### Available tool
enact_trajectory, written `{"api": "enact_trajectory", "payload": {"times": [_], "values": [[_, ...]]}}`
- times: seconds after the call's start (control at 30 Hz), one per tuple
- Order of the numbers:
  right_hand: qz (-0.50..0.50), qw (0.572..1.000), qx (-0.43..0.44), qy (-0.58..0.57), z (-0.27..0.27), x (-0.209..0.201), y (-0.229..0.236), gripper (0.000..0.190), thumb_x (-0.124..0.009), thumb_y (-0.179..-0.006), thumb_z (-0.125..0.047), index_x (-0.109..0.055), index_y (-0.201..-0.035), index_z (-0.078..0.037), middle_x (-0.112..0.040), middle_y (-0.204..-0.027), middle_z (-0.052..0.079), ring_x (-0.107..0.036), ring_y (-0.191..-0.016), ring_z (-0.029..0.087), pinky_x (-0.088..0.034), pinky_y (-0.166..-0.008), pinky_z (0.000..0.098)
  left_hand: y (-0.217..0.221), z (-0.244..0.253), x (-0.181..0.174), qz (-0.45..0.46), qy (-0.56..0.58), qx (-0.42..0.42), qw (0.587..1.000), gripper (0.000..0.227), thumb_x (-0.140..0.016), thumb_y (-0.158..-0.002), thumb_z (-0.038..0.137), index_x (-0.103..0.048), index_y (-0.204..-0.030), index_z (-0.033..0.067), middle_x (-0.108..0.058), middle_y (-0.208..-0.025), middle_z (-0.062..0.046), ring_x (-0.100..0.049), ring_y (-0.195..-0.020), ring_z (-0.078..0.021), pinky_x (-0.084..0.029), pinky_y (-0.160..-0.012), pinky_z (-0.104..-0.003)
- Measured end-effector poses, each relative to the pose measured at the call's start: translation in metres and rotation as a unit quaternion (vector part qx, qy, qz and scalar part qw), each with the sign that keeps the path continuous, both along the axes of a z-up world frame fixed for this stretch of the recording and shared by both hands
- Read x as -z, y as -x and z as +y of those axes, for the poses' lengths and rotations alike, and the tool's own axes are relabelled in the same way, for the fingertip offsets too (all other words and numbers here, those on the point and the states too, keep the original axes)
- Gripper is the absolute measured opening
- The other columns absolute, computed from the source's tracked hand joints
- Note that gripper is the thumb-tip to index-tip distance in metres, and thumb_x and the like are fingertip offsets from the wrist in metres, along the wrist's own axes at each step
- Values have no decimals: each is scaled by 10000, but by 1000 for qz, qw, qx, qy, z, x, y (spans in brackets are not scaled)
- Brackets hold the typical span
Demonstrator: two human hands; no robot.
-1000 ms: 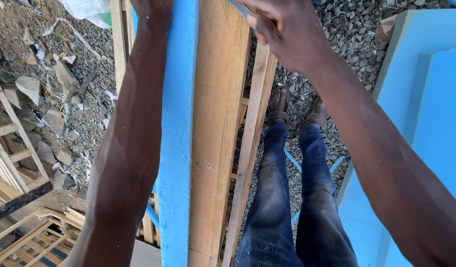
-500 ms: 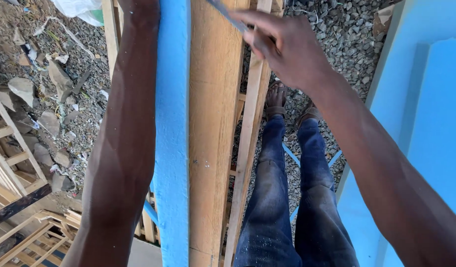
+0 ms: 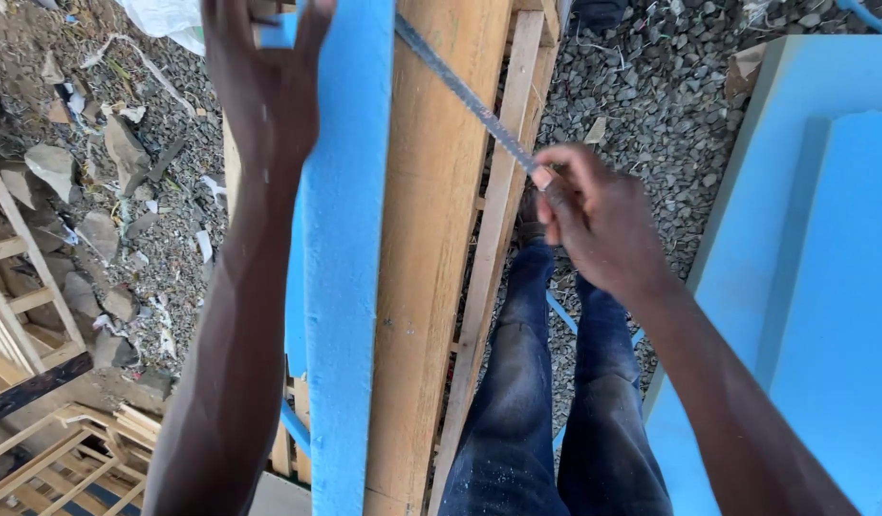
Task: Cutting and shaping large blue foam blocks using a hand saw on a workshop floor
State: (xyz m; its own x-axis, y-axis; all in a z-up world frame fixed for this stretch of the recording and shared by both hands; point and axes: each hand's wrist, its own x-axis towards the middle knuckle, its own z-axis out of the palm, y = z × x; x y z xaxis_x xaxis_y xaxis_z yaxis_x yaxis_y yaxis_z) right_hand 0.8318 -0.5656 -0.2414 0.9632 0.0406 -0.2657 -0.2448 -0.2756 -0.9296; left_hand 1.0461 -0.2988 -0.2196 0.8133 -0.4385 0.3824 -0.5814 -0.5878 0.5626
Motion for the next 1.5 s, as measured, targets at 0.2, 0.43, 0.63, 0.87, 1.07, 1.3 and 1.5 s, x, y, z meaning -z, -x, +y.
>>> {"api": "enact_trajectory", "payload": {"times": [0.2,0.43,0.63,0.87,1.07,1.3,1.5], "values": [[-52,998,9,22,11,22,-27,202,-522,-1161,-52,-620,-985,-65,-626,-629,7,-519,-407,112,-395,-383,276,42,-8,-9,114,11,-94,989,316,-659,-1102,376,-743,-1122,72,-638,-984,-38,-616,-893,-186,-473,-731,-379],[-121,988,-49,81,11,27,-47,198,-581,-1180,-55,-630,-988,-49,-672,-697,64,-564,-452,118,-392,-346,253,39,-4,-4,112,50,-88,989,280,-694,-1089,257,-638,-956,17,-520,-935,-30,-458,-866,-184,-407,-755,-378],[-80,991,-68,85,1,22,-2,159,-564,-1148,-18,-676,-1038,-43,-697,-683,58,-555,-408,115,-395,-343,245,40,-4,-3,85,55,-77,992,190,-677,-1106,238,-676,-1058,54,-556,-942,-38,-450,-850,-166,-371,-723,-386],[-98,986,-84,107,14,19,-48,165,-610,-1147,15,-719,-1036,-37,-672,-653,65,-529,-382,95,-375,-283,224,42,6,19,31,81,-55,995,177,-699,-1112,190,-710,-1288,170,-745,-1235,-79,-716,-1185,-381,-674,-925,-533],[-68,989,-85,104,9,8,22,233,-485,-1174,-226,-604,-987,-156,-638,-632,-44,-526,-394,134,-414,-428,306,43,-8,2,49,89,-82,991,134,-719,-1078,165,-780,-1171,90,-734,-1056,-57,-663,-996,-187,-519,-800,-406],[-125,982,-104,94,18,19,-18,233,-497,-1198,-172,-620,-1020,-85,-538,-594,28,-374,-390,129,-263,-400,313,43,-1,10,27,85,-70,994,135,-713,-1070,180,-770,-1161,98,-757,-1048,-90,-681,-938,-267,-494,-748,-464],[-30,993,-107,36,14,12,34,286,-464,-1142,-263,-663,-1042,-83,-643,-637,28,-518,-403,146,-363,-418,307,44,-8,-2,38,66,-99,992,165,-680,-1047,183,-763,-1010,45,-682,-916,-51,-572,-885,-184,-443,-756,-376]]}}
